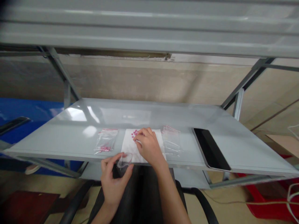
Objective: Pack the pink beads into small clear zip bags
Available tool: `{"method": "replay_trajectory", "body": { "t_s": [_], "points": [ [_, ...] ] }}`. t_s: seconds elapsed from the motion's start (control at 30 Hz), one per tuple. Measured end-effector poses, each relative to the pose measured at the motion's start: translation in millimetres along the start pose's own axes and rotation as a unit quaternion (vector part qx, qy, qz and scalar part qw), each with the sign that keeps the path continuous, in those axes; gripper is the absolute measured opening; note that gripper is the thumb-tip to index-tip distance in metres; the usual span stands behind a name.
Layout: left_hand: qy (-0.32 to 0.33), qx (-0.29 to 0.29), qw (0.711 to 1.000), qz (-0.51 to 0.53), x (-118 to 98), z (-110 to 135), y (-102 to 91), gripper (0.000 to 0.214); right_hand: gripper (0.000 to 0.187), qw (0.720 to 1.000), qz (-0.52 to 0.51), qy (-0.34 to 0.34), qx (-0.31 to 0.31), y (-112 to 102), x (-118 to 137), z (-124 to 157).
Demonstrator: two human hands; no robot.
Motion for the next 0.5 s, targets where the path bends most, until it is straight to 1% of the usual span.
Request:
{"method": "replay_trajectory", "body": {
  "t_s": [0.17,0.23,0.3,0.37,0.43,0.5],
  "points": [
    [-0.001,0.004,1.000,0.004,1,0,0.1,0.035,0.018,1.000,0.001,-0.004,-0.006,4,2,-6],
    [-0.001,0.013,1.000,0.003,2,-1,0.3,0.036,0.016,1.000,-0.007,-0.009,-0.008,2,6,-7],
    [-0.005,0.026,1.000,0.000,2,-2,0.5,0.037,0.014,1.000,-0.023,-0.021,-0.005,-6,14,-4],
    [-0.013,0.036,0.999,-0.002,2,-3,-0.1,0.037,0.012,0.997,-0.065,-0.040,0.011,-17,25,1],
    [-0.017,0.039,0.999,-0.002,2,-4,-1.4,0.038,0.010,0.990,-0.121,-0.061,0.045,-27,35,8],
    [-0.021,0.038,0.999,0.000,2,-5,-2.7,0.039,0.012,0.981,-0.158,-0.074,0.079,-33,42,14]
  ]
}}
Point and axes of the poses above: each hand's wrist, its own z-axis away from the middle knuckle, its own y-axis out of the palm, x = y × z, the point moved 6 cm from there along -z, towards the middle knuckle, and after that the axes turned 13 degrees about y, right-handed, at the moved point
